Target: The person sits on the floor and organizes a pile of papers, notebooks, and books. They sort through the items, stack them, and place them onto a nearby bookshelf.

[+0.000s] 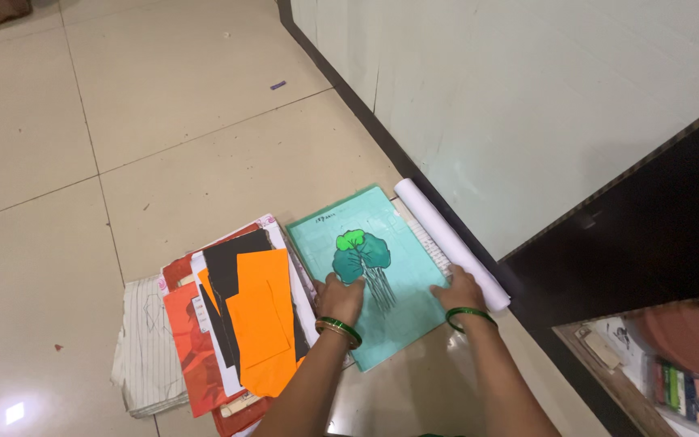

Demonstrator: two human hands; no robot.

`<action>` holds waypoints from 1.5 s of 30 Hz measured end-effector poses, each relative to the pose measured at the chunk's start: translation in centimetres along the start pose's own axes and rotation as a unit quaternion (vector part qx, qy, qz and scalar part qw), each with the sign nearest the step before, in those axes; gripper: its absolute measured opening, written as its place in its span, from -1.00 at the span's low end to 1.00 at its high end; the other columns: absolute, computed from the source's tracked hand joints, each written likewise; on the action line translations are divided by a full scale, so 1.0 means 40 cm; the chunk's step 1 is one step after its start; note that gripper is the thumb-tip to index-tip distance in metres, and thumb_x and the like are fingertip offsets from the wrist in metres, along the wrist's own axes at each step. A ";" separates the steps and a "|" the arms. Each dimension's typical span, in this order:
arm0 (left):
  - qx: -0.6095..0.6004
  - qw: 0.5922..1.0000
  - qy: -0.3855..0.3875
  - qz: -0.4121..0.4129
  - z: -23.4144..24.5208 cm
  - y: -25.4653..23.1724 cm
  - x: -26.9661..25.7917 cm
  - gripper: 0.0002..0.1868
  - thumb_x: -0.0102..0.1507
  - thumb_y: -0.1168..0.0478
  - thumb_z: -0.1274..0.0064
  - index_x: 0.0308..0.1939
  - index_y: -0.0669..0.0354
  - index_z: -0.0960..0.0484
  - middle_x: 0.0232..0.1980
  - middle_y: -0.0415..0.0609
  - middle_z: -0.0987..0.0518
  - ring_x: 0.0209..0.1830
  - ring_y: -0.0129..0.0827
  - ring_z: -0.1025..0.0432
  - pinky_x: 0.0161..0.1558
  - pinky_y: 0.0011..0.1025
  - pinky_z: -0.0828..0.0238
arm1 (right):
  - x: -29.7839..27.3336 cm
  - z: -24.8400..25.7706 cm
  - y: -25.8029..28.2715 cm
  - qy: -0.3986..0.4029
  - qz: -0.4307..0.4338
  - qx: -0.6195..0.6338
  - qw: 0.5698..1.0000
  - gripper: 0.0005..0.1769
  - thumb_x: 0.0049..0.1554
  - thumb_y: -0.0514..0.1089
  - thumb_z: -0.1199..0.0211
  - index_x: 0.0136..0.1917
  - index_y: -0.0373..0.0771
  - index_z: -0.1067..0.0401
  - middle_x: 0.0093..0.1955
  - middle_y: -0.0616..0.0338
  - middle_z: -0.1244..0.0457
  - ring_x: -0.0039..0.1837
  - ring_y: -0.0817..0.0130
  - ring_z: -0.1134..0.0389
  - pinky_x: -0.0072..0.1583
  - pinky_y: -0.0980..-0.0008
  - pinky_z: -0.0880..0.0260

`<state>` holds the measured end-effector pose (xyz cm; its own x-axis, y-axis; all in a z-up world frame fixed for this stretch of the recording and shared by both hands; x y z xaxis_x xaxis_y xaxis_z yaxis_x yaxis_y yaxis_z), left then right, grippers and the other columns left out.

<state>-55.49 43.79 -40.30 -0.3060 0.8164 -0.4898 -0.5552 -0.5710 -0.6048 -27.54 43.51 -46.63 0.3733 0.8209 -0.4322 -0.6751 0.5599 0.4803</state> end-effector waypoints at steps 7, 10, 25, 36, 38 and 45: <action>-0.032 0.999 0.006 0.000 -0.035 0.027 0.023 -0.14 0.16 -0.13 -0.17 0.43 0.22 -0.32 0.63 0.38 0.12 0.58 0.27 0.05 0.53 -0.06 0.06 | -0.026 0.029 0.016 0.052 0.003 0.155 0.987 -0.47 -0.06 -0.22 -0.46 0.22 -0.28 -0.59 0.06 0.03 -0.47 0.06 0.28 -0.48 0.18 0.33 -0.41; -0.075 0.997 -0.010 -0.021 -0.051 0.047 0.029 -0.14 0.19 -0.07 -0.18 0.45 0.26 -0.26 0.64 0.35 0.15 0.62 0.21 0.14 0.54 -0.09 0.13 | -0.063 0.054 0.068 0.027 0.049 0.268 0.962 -0.47 -0.06 -0.38 -0.38 0.22 -0.26 -0.54 0.00 0.13 -0.45 -0.01 0.37 -0.45 0.12 0.39 -0.39; -0.532 0.833 0.123 -0.083 0.041 -0.077 -0.083 -0.45 0.22 0.27 -0.17 0.23 0.51 -0.47 0.17 0.24 -0.61 0.06 -0.10 -0.51 0.11 -0.21 -0.43 | -0.257 0.355 0.111 0.028 0.010 0.453 0.891 -0.58 0.06 -0.42 -0.29 0.21 -0.28 -0.53 -0.05 0.09 -0.41 -0.09 0.31 -0.38 -0.02 0.28 -0.38; -0.511 0.816 0.140 -0.232 0.274 -0.267 -0.279 -0.75 0.28 0.45 -0.08 0.05 0.35 -0.60 -0.11 -0.04 -0.66 -0.21 -0.40 -0.53 -0.12 -0.38 -0.51 | -0.365 0.438 0.068 0.005 0.138 0.446 0.884 -0.42 0.10 -0.39 -0.25 0.40 -0.33 -0.31 0.19 0.04 -0.38 0.20 0.34 -0.39 0.22 0.42 -0.36; -0.498 0.817 0.143 -0.253 0.304 -0.290 -0.326 -0.77 0.29 0.44 -0.08 0.03 0.35 -0.62 -0.14 -0.05 -0.66 -0.24 -0.42 -0.52 -0.15 -0.39 -0.50 | -0.392 0.461 0.085 0.005 0.167 0.449 0.878 -0.37 0.08 -0.34 -0.27 0.43 -0.33 -0.30 0.26 -0.01 -0.36 0.27 0.29 -0.38 0.28 0.34 -0.35; -0.560 0.775 0.149 -0.253 0.386 -0.345 -0.512 -0.75 0.26 0.45 -0.05 0.03 0.29 -0.57 -0.10 -0.04 -0.67 -0.20 -0.38 -0.54 -0.12 -0.32 -0.54 | -0.557 0.549 0.115 0.003 0.055 0.388 0.920 -0.02 -0.01 -0.04 -0.40 0.58 -0.04 -0.02 0.45 0.09 -0.23 0.43 0.03 -0.23 0.35 -0.09 -0.23</action>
<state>-53.50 36.30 -12.22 0.0155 0.9993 -0.0347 0.5246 -0.0377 -0.8505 -25.00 30.24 -18.04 0.3250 0.8782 -0.3510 -0.0514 0.3870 0.9207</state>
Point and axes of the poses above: each hand's wrist, its own x-axis towards the middle knuckle, its own z-axis out of the back of the hand, y = z × x, the point moved 4 cm from there along x, towards the middle knuckle
